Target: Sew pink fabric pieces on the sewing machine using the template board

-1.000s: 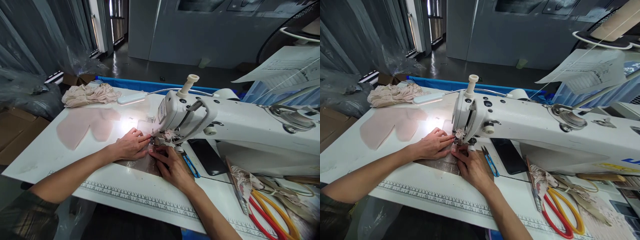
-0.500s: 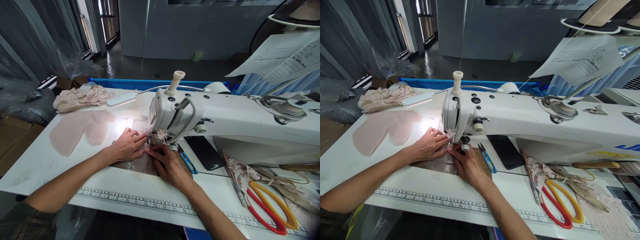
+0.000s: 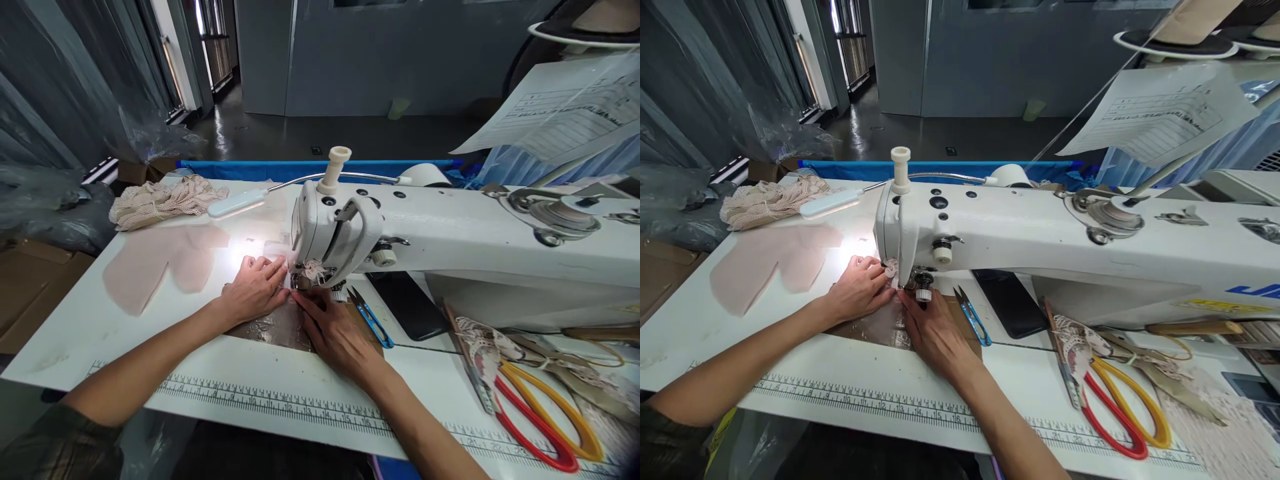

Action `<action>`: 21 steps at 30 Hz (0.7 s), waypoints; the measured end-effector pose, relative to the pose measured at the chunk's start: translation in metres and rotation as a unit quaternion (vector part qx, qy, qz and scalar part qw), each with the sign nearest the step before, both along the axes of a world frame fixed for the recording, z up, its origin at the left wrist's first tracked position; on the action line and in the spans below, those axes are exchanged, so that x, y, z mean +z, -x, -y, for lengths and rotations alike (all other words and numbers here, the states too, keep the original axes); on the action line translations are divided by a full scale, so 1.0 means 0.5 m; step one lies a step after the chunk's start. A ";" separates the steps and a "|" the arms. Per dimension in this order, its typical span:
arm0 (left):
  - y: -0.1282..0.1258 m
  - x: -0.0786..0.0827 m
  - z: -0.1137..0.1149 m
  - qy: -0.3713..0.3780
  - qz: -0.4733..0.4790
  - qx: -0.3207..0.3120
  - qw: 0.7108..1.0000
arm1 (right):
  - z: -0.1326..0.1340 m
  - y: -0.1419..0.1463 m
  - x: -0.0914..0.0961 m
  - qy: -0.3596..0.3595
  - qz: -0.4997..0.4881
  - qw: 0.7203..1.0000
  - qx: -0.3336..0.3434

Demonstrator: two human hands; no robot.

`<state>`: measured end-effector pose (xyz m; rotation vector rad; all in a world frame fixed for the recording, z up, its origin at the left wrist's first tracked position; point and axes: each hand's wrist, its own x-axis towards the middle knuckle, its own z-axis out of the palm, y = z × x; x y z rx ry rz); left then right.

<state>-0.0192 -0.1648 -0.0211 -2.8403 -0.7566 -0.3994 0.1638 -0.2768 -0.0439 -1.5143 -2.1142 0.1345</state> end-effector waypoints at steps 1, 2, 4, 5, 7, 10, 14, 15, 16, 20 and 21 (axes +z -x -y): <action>-0.001 -0.001 0.001 0.004 0.004 0.008 1.000 | 0.001 -0.001 0.000 -0.001 -0.001 1.000 -0.002; -0.002 -0.002 0.002 0.006 0.007 0.015 1.000 | 0.003 -0.003 0.001 -0.003 -0.003 1.000 -0.004; -0.003 -0.004 0.002 0.009 0.015 0.026 1.000 | 0.007 -0.008 0.004 -0.002 -0.013 1.000 -0.008; -0.003 -0.005 0.001 0.010 0.019 0.029 0.999 | 0.008 -0.010 0.005 0.002 -0.020 1.000 -0.012; -0.001 -0.006 -0.003 0.013 0.026 0.028 0.999 | 0.011 -0.015 0.008 0.006 -0.036 0.999 -0.025; 0.008 0.003 -0.019 0.014 0.031 0.003 0.999 | 0.011 -0.021 0.013 0.001 -0.054 0.998 -0.036; 0.037 0.031 -0.037 -0.014 0.046 -0.026 0.999 | 0.017 -0.018 0.050 0.009 -0.091 0.996 0.011; 0.046 0.038 -0.036 -0.015 0.041 -0.036 0.998 | 0.025 -0.015 0.068 0.017 -0.105 0.994 0.033; 0.055 0.044 -0.033 -0.010 0.032 -0.053 0.998 | 0.036 -0.012 0.088 0.021 -0.120 0.991 0.058; 0.085 0.049 -0.002 0.075 -0.002 -0.154 0.985 | 0.125 -0.007 0.172 -0.011 -0.165 0.982 0.092; 0.089 0.045 0.006 0.106 0.009 -0.175 0.979 | 0.155 -0.011 0.187 -0.042 -0.164 0.982 0.086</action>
